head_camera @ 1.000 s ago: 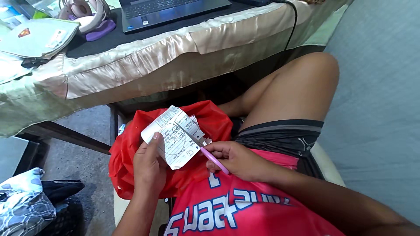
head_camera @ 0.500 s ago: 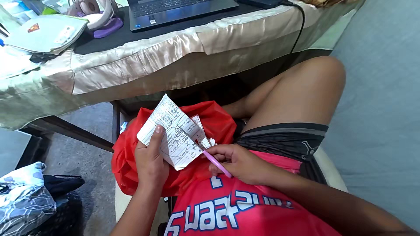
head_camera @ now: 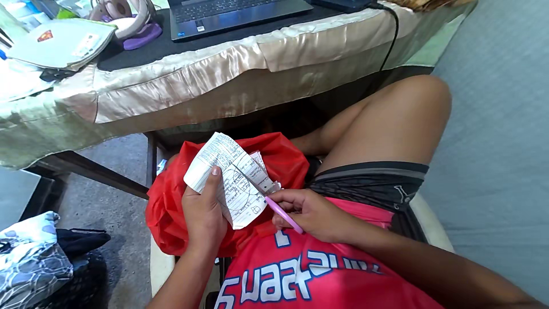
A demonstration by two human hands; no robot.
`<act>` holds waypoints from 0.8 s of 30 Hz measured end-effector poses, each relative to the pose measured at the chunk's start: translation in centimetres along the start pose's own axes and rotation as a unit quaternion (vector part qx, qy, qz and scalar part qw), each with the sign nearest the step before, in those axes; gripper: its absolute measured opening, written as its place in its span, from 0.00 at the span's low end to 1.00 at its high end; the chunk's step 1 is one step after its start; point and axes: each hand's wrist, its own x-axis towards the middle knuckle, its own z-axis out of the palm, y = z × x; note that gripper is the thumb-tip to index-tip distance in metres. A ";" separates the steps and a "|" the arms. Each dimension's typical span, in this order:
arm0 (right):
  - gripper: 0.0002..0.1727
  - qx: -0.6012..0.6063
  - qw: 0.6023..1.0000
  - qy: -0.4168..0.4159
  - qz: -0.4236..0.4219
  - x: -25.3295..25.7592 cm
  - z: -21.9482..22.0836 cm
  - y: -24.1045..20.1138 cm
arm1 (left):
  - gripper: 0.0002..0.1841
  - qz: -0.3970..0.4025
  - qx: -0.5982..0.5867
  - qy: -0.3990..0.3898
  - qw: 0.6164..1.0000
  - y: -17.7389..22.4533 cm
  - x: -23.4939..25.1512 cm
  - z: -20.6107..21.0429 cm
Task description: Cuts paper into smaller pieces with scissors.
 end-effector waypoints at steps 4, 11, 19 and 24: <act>0.17 0.008 1.000 0.006 0.007 0.0 0.1 -0.1 | 0.09 0.001 0.004 0.008 1.000 0.1 -0.1 0.1; 0.18 0.011 1.000 0.010 0.003 0.1 0.2 -0.2 | 0.08 0.007 0.033 -0.016 0.999 -0.1 -0.1 -0.1; 0.16 0.022 1.000 0.011 -0.001 0.1 0.1 -0.2 | 0.09 -0.001 0.027 -0.034 0.999 -0.3 -0.2 -0.1; 0.16 0.026 1.000 0.013 0.002 0.2 0.2 -0.4 | 0.09 0.003 0.032 -0.049 0.998 -0.5 -0.3 -0.2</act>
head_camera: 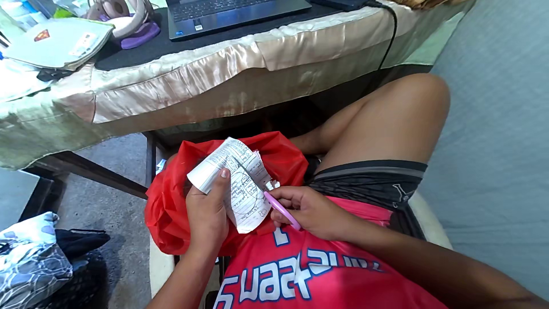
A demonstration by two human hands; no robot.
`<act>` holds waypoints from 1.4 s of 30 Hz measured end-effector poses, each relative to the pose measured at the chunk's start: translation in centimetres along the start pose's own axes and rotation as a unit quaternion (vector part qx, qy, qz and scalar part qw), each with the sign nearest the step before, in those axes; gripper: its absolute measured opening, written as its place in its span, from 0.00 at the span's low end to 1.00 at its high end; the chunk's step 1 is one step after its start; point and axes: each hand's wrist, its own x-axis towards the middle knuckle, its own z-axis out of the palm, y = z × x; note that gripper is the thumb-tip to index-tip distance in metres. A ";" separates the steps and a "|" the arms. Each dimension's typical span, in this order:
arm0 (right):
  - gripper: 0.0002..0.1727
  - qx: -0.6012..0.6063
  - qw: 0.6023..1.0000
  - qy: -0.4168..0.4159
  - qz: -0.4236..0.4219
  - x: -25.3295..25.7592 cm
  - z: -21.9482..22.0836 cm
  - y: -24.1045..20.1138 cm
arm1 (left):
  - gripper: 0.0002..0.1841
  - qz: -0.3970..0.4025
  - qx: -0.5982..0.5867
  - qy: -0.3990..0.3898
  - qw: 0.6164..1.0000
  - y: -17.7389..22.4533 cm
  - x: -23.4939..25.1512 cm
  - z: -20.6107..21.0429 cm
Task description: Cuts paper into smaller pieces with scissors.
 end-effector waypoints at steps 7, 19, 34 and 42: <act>0.16 0.004 1.000 0.012 0.009 0.0 0.0 0.0 | 0.10 -0.013 -0.005 -0.011 1.000 -0.2 -0.2 0.0; 0.17 -0.007 1.000 0.001 0.008 0.0 0.2 0.1 | 0.11 -0.015 -0.019 0.034 0.999 1.3 1.3 -0.3; 0.15 0.001 1.000 0.008 0.015 -0.1 0.4 0.0 | 0.10 -0.026 0.045 0.036 0.998 0.7 0.9 0.1; 0.14 -0.005 0.998 0.028 0.052 -0.6 0.9 -1.0 | 0.10 -0.053 0.072 0.006 0.996 0.2 0.8 0.2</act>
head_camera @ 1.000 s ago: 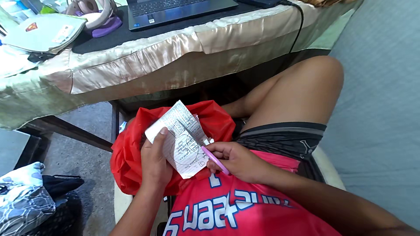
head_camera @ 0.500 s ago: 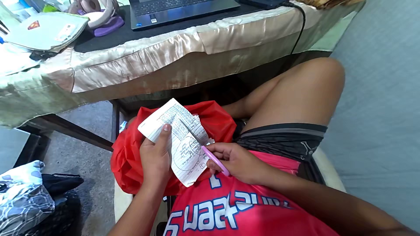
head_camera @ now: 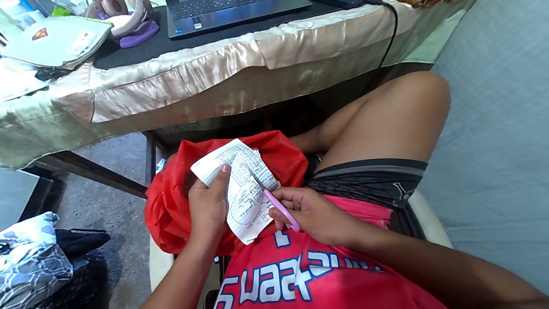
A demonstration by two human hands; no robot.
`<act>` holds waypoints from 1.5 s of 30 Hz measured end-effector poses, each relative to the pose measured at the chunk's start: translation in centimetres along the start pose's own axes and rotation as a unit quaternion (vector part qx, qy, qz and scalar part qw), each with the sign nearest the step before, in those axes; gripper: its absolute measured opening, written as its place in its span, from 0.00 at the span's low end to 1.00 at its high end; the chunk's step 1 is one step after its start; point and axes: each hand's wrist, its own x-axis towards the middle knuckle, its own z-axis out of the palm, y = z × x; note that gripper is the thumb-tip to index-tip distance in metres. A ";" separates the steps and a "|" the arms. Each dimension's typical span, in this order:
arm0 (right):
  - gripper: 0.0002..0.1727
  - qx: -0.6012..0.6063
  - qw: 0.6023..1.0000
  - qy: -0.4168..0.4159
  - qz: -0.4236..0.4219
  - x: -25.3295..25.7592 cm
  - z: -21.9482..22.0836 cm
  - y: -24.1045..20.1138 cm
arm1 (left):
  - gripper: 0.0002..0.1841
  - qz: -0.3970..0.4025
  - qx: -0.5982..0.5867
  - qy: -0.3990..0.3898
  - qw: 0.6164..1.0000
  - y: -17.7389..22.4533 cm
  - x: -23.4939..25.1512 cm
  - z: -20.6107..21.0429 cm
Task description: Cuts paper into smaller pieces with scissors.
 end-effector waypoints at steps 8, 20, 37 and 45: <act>0.13 -0.027 0.998 0.027 0.042 0.2 0.2 0.1 | 0.11 -0.023 0.028 -0.003 0.999 -0.6 0.6 0.5; 0.14 0.014 0.999 0.040 0.027 0.9 0.1 0.7 | 0.11 -0.058 0.034 -0.021 0.998 -0.8 0.6 0.5; 0.14 0.026 0.998 0.047 0.025 1.5 0.4 0.9 | 0.11 -0.078 0.052 -0.049 0.994 -0.9 0.5 0.3; 0.12 0.023 0.997 0.053 0.048 1.9 0.3 0.9 | 0.12 -0.111 0.025 -0.070 0.991 -1.1 0.4 -0.2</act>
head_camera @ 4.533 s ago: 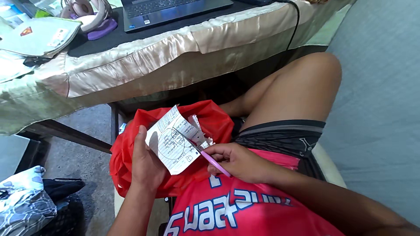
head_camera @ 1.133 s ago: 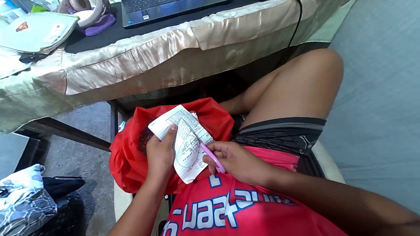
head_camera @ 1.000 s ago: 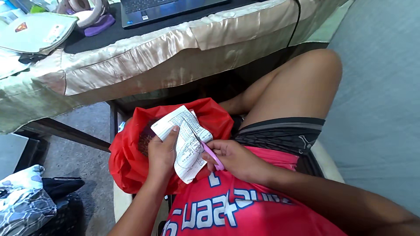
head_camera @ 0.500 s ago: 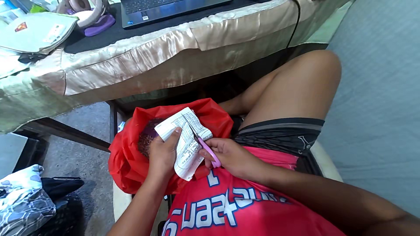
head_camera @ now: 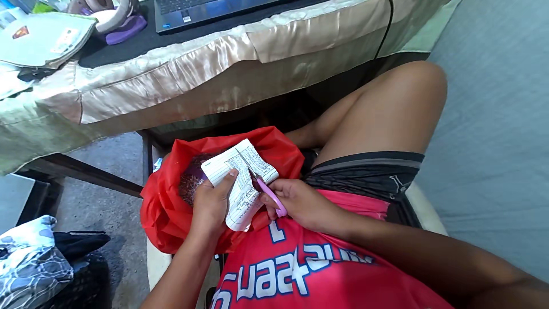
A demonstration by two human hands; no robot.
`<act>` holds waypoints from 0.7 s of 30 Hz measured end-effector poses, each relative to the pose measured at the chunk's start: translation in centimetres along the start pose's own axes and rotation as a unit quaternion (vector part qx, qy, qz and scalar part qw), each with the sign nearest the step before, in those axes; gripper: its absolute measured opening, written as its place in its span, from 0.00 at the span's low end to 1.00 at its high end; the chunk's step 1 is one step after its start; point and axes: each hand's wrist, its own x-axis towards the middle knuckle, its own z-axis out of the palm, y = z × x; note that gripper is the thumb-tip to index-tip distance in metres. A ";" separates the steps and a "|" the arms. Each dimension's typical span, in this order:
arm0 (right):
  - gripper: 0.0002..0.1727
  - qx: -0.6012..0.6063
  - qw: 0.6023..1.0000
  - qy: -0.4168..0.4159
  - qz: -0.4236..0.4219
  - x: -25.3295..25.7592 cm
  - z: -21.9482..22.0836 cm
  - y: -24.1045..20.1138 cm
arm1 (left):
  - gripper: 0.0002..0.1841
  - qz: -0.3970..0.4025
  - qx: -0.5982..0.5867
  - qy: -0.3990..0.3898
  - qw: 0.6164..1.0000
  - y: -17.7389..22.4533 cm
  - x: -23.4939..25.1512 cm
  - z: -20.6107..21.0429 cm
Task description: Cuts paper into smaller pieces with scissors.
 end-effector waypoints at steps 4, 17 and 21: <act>0.13 0.005 1.000 -0.005 0.006 0.2 0.1 -0.2 | 0.12 -0.008 0.005 0.000 1.000 0.1 -0.2 0.0; 0.15 0.013 0.998 0.016 0.052 0.7 0.3 -0.9 | 0.11 -0.043 0.018 -0.023 0.999 -0.2 -0.5 -0.2; 0.13 0.031 0.998 0.012 0.051 0.8 0.2 -0.7 | 0.12 -0.053 0.015 -0.028 0.998 -0.3 -0.6 -0.3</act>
